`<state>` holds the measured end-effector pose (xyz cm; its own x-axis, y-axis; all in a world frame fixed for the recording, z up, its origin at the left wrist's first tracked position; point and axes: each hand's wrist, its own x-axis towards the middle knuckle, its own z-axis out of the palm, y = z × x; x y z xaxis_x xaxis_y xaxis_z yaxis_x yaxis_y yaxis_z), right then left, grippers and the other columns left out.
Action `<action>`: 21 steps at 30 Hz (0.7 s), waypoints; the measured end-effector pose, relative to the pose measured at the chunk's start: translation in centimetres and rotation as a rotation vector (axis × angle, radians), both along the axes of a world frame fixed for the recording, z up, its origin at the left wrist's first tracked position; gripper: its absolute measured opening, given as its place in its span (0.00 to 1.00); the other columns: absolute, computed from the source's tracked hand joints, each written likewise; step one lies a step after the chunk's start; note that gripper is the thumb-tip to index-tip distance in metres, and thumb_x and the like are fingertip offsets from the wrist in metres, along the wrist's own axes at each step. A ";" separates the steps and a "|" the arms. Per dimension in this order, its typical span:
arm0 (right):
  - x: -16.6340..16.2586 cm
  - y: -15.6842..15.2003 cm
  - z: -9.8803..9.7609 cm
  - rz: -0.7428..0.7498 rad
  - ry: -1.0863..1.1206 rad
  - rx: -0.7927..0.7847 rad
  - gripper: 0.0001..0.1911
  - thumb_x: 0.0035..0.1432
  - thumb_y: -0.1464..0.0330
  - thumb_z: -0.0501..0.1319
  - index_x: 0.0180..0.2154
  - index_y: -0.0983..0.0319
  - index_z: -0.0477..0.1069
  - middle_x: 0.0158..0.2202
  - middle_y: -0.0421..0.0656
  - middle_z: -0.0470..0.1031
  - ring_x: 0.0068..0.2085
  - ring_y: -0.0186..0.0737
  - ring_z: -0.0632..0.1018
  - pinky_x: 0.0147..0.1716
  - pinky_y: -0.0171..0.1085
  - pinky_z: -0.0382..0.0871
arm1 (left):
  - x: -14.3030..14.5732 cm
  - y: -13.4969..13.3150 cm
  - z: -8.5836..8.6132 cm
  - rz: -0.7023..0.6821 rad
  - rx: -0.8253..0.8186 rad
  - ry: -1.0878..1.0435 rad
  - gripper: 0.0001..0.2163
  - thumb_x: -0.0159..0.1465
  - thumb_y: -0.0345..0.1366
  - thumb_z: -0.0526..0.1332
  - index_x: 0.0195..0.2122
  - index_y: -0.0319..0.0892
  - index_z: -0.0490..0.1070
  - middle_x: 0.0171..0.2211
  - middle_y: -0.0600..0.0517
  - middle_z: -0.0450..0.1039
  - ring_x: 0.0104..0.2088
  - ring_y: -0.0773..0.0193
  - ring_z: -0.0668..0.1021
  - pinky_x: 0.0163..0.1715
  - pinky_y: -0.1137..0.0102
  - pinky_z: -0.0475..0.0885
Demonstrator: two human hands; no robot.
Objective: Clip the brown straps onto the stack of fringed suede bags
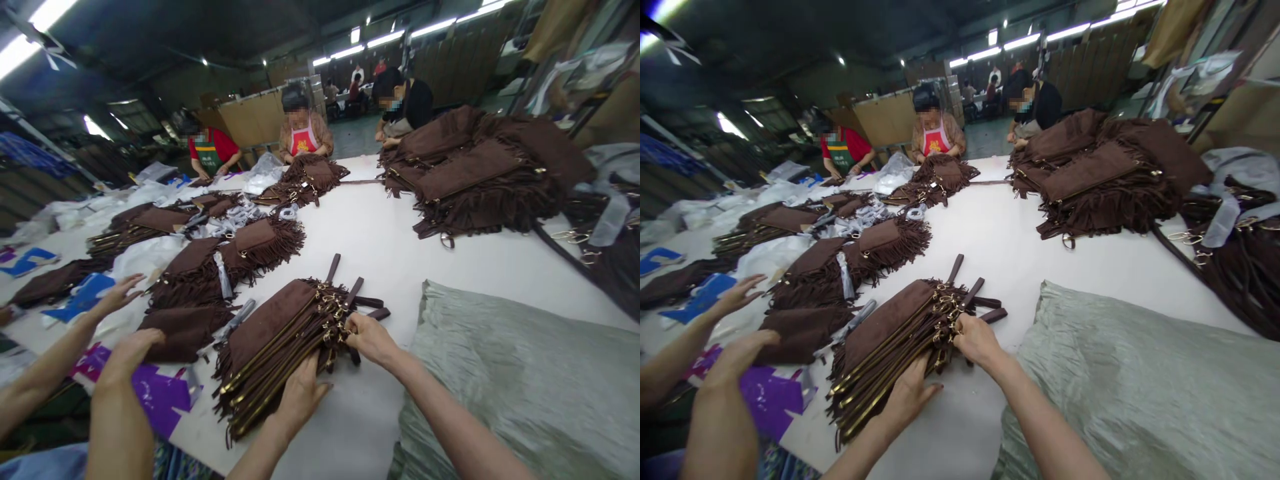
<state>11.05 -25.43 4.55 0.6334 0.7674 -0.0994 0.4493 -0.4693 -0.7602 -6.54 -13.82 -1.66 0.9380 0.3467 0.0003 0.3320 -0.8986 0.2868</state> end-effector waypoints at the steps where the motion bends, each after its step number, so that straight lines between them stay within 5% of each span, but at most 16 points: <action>1: 0.3 0.1 0.1 0.004 -0.002 0.005 0.05 0.42 0.76 0.55 0.25 0.62 0.64 0.22 0.34 0.67 0.26 0.30 0.66 0.23 0.29 0.51 | -0.2 0.3 -0.1 0.043 0.059 0.045 0.24 0.56 0.26 0.53 0.56 0.36 0.55 0.52 0.41 0.63 0.54 0.55 0.65 0.54 0.58 0.61; 5: 0.1 -1.4 -1.7 -0.036 -0.029 -0.062 0.04 0.47 0.74 0.53 0.26 0.61 0.66 0.24 0.37 0.69 0.28 0.34 0.69 0.26 0.31 0.56 | -0.7 0.0 -0.4 0.130 0.186 0.258 0.28 0.52 0.16 0.43 0.55 0.36 0.57 0.50 0.40 0.66 0.53 0.57 0.67 0.55 0.60 0.59; 8: -2.3 -3.8 -4.9 -0.136 -0.136 -0.129 0.07 0.49 0.75 0.51 0.29 0.64 0.67 0.36 0.49 0.72 0.39 0.45 0.71 0.35 0.41 0.60 | -1.6 -1.6 -0.8 0.112 0.113 0.405 0.28 0.52 0.16 0.44 0.55 0.32 0.56 0.52 0.38 0.63 0.54 0.55 0.65 0.54 0.61 0.60; 10: -5.2 -5.3 -7.5 -0.187 -0.275 -0.042 0.12 0.48 0.77 0.52 0.37 0.63 0.67 0.47 0.51 0.68 0.49 0.49 0.66 0.45 0.47 0.57 | -2.5 -2.9 -0.9 0.088 0.027 0.398 0.26 0.54 0.20 0.48 0.56 0.31 0.54 0.54 0.37 0.60 0.55 0.53 0.64 0.54 0.61 0.60; 12: -8.5 -6.4 -10.1 -0.169 -0.251 0.100 0.13 0.51 0.75 0.51 0.40 0.60 0.66 0.45 0.47 0.69 0.47 0.46 0.67 0.46 0.45 0.58 | -3.1 -3.6 -0.4 0.092 -0.070 0.322 0.24 0.55 0.26 0.52 0.56 0.32 0.55 0.54 0.39 0.61 0.54 0.54 0.64 0.53 0.63 0.61; 16: -13.6 -6.3 -13.4 -0.191 0.369 0.164 0.08 0.51 0.69 0.50 0.35 0.60 0.64 0.28 0.41 0.70 0.30 0.37 0.72 0.33 0.37 0.64 | -2.4 -1.5 2.4 0.153 -0.063 0.107 0.13 0.61 0.30 0.47 0.42 0.39 0.68 0.38 0.47 0.71 0.41 0.61 0.72 0.43 0.67 0.68; 21: -14.9 -2.1 -14.1 -0.274 1.100 0.226 0.24 0.41 0.53 0.60 0.36 0.62 0.64 0.27 0.41 0.70 0.30 0.37 0.73 0.32 0.37 0.65 | 1.3 5.0 4.0 0.281 0.247 0.030 0.22 0.60 0.38 0.53 0.54 0.35 0.57 0.48 0.39 0.62 0.50 0.52 0.65 0.46 0.58 0.63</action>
